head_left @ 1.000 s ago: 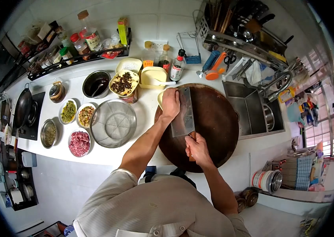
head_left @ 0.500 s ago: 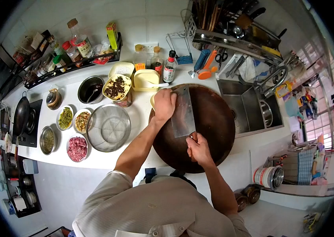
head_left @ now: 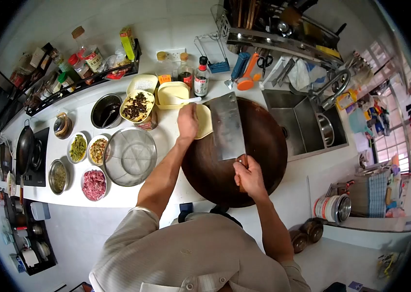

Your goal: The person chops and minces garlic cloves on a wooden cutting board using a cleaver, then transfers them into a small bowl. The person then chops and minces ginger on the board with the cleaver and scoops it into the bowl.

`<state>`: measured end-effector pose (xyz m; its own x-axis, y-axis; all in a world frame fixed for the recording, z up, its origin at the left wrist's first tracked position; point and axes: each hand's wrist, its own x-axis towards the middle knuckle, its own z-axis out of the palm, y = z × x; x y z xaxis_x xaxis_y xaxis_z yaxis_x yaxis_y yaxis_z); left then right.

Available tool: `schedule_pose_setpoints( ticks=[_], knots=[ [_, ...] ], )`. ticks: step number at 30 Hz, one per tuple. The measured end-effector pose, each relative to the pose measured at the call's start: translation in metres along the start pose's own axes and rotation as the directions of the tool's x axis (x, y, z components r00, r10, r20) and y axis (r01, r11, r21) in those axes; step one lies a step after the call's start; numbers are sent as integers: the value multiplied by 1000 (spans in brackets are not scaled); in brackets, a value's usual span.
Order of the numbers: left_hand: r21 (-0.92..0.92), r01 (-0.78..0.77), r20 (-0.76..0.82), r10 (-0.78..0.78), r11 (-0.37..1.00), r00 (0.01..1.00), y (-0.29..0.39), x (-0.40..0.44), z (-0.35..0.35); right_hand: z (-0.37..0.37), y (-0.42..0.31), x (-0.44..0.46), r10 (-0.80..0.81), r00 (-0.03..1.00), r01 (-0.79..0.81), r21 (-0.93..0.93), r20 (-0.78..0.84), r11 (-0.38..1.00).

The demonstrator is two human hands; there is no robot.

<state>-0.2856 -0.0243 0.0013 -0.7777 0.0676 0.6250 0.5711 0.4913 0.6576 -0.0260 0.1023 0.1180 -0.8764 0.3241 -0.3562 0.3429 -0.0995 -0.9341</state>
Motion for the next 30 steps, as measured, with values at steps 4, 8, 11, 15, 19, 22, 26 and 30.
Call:
schedule_pose_setpoints(
  ticks=[4,8,11,15,19,22,26,30],
  knots=[
    [-360,399,143,-373,843,917,5,20,-9,-25,9,-5,-17,996,15,-25,-88,1000],
    [-562,594,260,-558,576,788,15,35,-17,-42,19,-16,-45,984,44,-13,-171,999],
    [-473,558,271,-490,682,828,7,31,-16,-54,34,-27,-105,962,95,-54,-252,994],
    [-94,-164,341,186,982,921,-13,14,-20,-72,54,-38,-156,946,98,-206,-285,974],
    [-84,-252,489,261,964,833,-19,-1,-23,-74,61,-43,-75,940,24,-154,-334,988],
    [25,-351,521,287,936,804,-17,-9,-26,-74,61,-49,-45,942,12,-101,-332,995],
    [50,-319,580,232,946,781,-18,-12,-27,-73,62,-52,-33,931,-12,-121,-364,993],
    [36,-381,535,304,924,788,-18,-10,-29,-79,73,-50,-35,918,-32,-163,-395,986]
  ],
)
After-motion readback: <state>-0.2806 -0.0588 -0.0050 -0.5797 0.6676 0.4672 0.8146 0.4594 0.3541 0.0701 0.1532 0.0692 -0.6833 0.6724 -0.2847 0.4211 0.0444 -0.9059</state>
